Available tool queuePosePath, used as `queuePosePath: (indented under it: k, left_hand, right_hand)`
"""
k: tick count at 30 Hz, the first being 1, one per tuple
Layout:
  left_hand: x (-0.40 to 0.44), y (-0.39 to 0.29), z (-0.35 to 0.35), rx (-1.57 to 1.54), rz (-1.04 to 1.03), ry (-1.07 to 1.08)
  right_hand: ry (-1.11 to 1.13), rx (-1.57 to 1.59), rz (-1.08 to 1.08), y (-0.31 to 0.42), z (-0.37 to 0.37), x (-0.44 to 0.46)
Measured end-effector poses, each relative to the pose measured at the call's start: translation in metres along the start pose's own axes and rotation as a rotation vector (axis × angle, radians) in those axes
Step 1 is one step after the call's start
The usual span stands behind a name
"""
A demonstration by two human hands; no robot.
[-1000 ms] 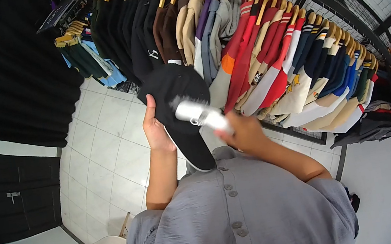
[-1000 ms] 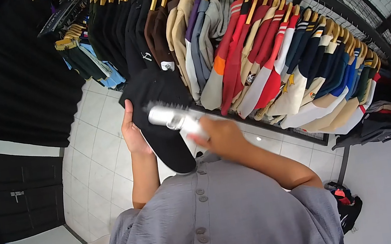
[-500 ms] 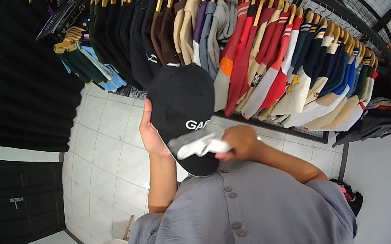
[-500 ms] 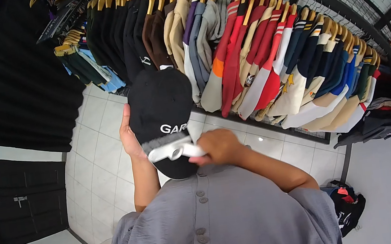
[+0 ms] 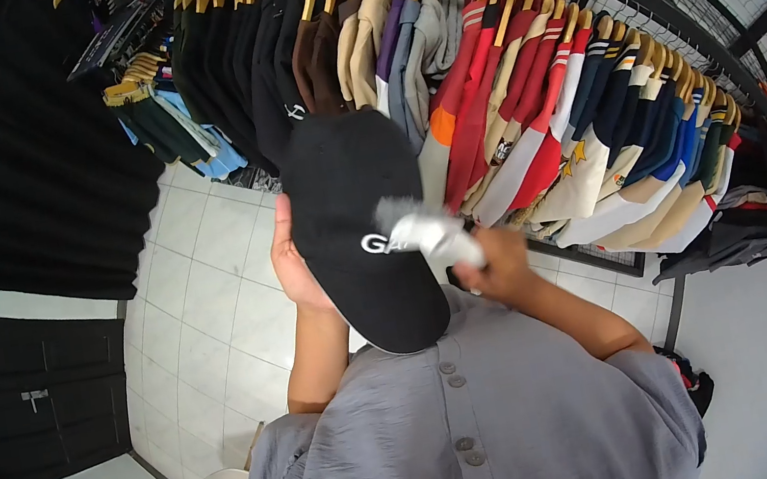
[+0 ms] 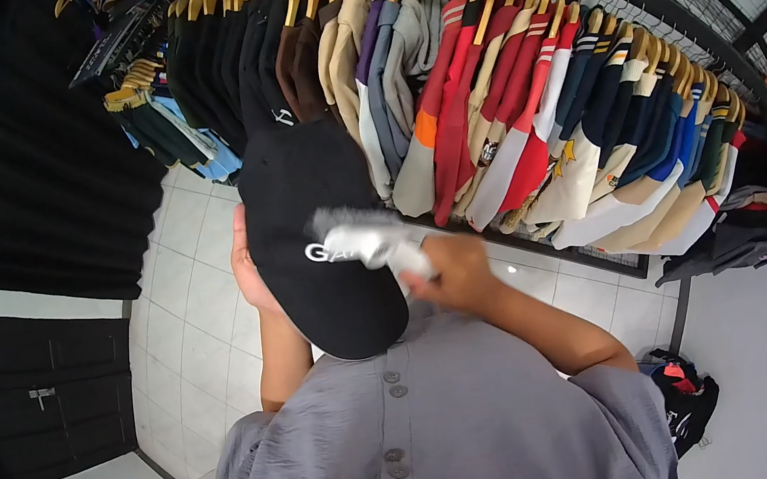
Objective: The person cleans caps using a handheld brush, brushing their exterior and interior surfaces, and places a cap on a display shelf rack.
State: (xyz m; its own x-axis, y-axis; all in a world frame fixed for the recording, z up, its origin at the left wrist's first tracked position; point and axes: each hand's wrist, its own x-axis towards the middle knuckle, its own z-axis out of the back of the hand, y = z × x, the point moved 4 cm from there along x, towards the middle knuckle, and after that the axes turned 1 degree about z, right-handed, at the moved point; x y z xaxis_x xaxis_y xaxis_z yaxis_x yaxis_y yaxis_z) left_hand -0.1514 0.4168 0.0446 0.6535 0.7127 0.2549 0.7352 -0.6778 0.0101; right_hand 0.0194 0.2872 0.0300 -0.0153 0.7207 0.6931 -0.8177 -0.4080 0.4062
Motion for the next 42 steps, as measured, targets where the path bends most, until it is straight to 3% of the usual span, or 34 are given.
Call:
queuePosePath:
  k: [2,4,6,8,10,11,12,13,14,16,18,20,21,23,29,31,32,34,37,42]
  left_hand:
    - [0.005,-0.005,-0.003,0.088,-0.007,-0.021]
    - [0.006,-0.012,-0.001,0.178,-0.031,-0.048]
    - [0.003,-0.019,0.012,0.069,-0.097,-0.075]
    - [0.006,-0.02,0.019,0.127,-0.134,-0.024]
    - [0.001,-0.033,0.038,0.363,-0.239,-0.02]
    - [0.009,-0.029,0.02,0.202,-0.167,-0.099]
    - [0.013,-0.028,0.012,0.129,-0.125,-0.136]
    - [0.017,-0.027,0.004,0.054,-0.085,-0.175]
    - [0.01,-0.037,0.013,0.206,-0.203,-0.216]
    - [0.0,-0.047,0.033,0.358,-0.322,-0.265]
    - [-0.002,-0.045,0.04,0.494,-0.292,-0.165]
    - [0.003,-0.034,0.037,0.349,-0.191,0.011]
    - [0.005,-0.029,0.034,0.292,-0.128,0.019]
    - [0.01,-0.022,0.027,0.174,-0.033,-0.119]
    - [0.013,-0.003,0.022,0.311,-0.101,-0.193]
    - [0.01,0.006,0.024,0.399,-0.211,-0.325]
    - [0.007,0.011,0.022,0.4,-0.211,-0.322]
    - [0.004,0.025,0.012,0.271,-0.128,-0.117]
    - [-0.004,0.028,0.031,0.333,-0.167,-0.175]
    - [-0.028,0.041,0.022,1.242,-0.096,0.07]
  right_hand:
    - [0.237,0.133,0.066,0.007,-0.017,-0.018]
    - [0.094,0.113,0.13,-0.002,-0.009,-0.014]
    - [-0.12,0.15,-0.063,-0.014,0.007,-0.004]
    - [-0.083,0.171,-0.185,-0.013,0.0,0.002]
    - [0.166,0.169,0.114,0.0,-0.02,-0.002]
    - [0.267,0.175,0.208,0.007,-0.022,-0.004]
    - [0.22,0.197,0.204,0.006,-0.02,-0.011]
    - [0.212,0.304,0.114,-0.003,-0.018,-0.013]
    - [0.209,0.414,0.024,-0.011,-0.018,-0.014]
    - [-0.102,0.582,-0.339,-0.023,-0.024,-0.012]
    - [-0.046,1.022,-0.862,-0.037,-0.046,-0.026]
    - [0.035,1.472,-1.105,-0.035,-0.06,-0.028]
    - [0.032,1.471,-1.097,-0.037,-0.061,-0.028]
    - [0.166,1.777,-1.238,-0.032,-0.073,-0.034]
    - [0.089,1.728,-1.441,-0.027,-0.073,-0.024]
    - [0.015,1.778,-1.385,-0.028,-0.073,-0.021]
    - [-0.056,1.828,-1.33,-0.027,-0.071,-0.014]
    - [-0.087,1.777,-1.317,-0.018,-0.064,-0.001]
    - [-0.125,1.638,-1.281,-0.009,-0.057,0.008]
    - [0.045,1.6,-1.278,0.004,-0.052,0.003]
